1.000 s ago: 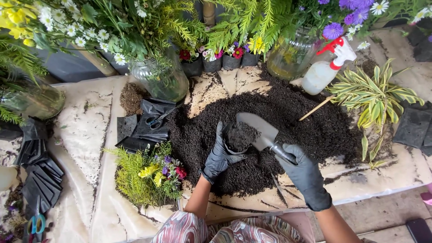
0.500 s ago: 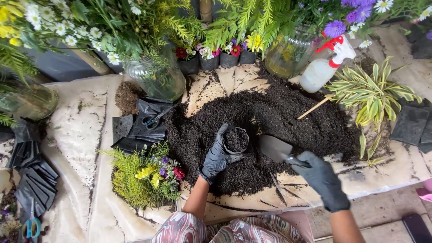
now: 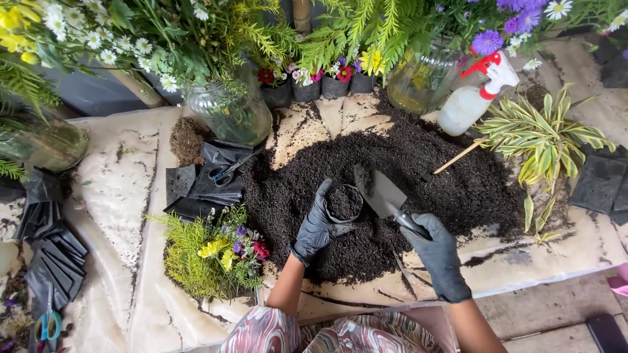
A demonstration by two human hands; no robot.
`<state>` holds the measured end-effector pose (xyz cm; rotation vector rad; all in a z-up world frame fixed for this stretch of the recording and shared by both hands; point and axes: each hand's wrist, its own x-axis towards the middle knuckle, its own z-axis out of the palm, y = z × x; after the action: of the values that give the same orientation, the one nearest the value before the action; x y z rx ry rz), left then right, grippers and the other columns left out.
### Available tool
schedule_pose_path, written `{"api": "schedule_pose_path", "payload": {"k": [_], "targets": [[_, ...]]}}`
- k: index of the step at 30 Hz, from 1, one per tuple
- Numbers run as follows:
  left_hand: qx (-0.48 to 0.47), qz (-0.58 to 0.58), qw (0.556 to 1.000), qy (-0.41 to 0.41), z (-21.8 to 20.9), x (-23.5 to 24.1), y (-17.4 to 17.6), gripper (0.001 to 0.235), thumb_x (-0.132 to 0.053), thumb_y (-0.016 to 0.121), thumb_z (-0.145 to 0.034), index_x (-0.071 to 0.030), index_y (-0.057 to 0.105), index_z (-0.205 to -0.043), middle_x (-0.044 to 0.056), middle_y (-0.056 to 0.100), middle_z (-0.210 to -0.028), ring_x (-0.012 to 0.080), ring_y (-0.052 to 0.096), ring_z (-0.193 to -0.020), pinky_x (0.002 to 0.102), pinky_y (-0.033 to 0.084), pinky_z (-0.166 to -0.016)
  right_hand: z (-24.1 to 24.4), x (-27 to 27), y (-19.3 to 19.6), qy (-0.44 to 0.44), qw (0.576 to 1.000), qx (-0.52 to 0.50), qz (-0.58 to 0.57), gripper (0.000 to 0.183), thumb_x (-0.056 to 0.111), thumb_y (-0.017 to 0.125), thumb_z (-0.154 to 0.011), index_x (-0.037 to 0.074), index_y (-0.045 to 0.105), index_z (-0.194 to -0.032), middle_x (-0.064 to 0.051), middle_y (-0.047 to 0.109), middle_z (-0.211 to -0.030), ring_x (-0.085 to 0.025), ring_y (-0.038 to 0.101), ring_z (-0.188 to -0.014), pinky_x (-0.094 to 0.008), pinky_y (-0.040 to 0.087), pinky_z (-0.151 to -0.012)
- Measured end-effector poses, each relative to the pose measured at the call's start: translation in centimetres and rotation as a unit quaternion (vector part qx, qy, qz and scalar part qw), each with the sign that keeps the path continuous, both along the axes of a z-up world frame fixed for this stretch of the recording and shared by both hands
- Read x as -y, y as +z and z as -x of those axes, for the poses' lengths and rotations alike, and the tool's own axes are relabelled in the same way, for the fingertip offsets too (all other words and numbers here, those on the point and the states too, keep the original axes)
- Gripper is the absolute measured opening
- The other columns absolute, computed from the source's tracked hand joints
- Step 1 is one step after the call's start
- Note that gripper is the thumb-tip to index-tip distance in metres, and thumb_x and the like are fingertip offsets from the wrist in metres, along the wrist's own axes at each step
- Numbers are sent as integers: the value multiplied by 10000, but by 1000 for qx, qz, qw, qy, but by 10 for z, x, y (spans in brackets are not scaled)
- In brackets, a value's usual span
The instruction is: Filling a small nursery pot with soil and planting a small green sprig followed by several decorative flowers to create a small arrangement.
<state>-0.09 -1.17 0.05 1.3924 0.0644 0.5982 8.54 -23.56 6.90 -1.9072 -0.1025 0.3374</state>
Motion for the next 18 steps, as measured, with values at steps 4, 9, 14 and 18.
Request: {"api": "schedule_pose_path", "payload": {"k": [4, 9, 14, 18], "targets": [[27, 67, 996, -49, -7, -12, -32, 1310, 95, 972, -472, -26, 243, -1554, 217, 336, -1564, 343, 358, -1446, 543, 497, -1088, 4, 9, 16, -22, 999, 11, -44, 319, -6, 876, -759, 8, 668, -1001, -245, 733, -1130, -320, 704, -1065, -455, 586, -956], [31, 84, 994, -69, -11, -20, -42, 1281, 78, 906, -544, -73, 170, -1582, 210, 258, -1605, 373, 315, -1476, 541, 449, -1084, -7, 28, 6, 10, 994, 110, 5, 349, -38, 874, -749, 56, 708, -1041, -210, 742, -1124, -357, 711, -1042, -446, 613, -885], [33, -1, 999, -34, -3, -16, -10, 1242, -276, 948, -624, -79, 190, -1587, 209, 321, -1596, 337, 281, -1502, 516, 235, -1211, -21, 24, -8, 47, 988, 134, 58, 323, 57, 854, -807, 101, 692, -1083, -177, 735, -1185, -367, 692, -1094, -479, 603, -902], [-2, -52, 998, -42, 14, -18, 13, 823, -345, 596, -971, -33, 173, -1604, 224, 347, -1600, 349, 226, -1534, 511, 112, -1256, -61, 24, -53, 113, 821, 345, 441, 411, 517, 653, -953, 373, 618, -1337, 16, 531, -1442, -373, 499, -1303, -631, 473, -1013]]}}
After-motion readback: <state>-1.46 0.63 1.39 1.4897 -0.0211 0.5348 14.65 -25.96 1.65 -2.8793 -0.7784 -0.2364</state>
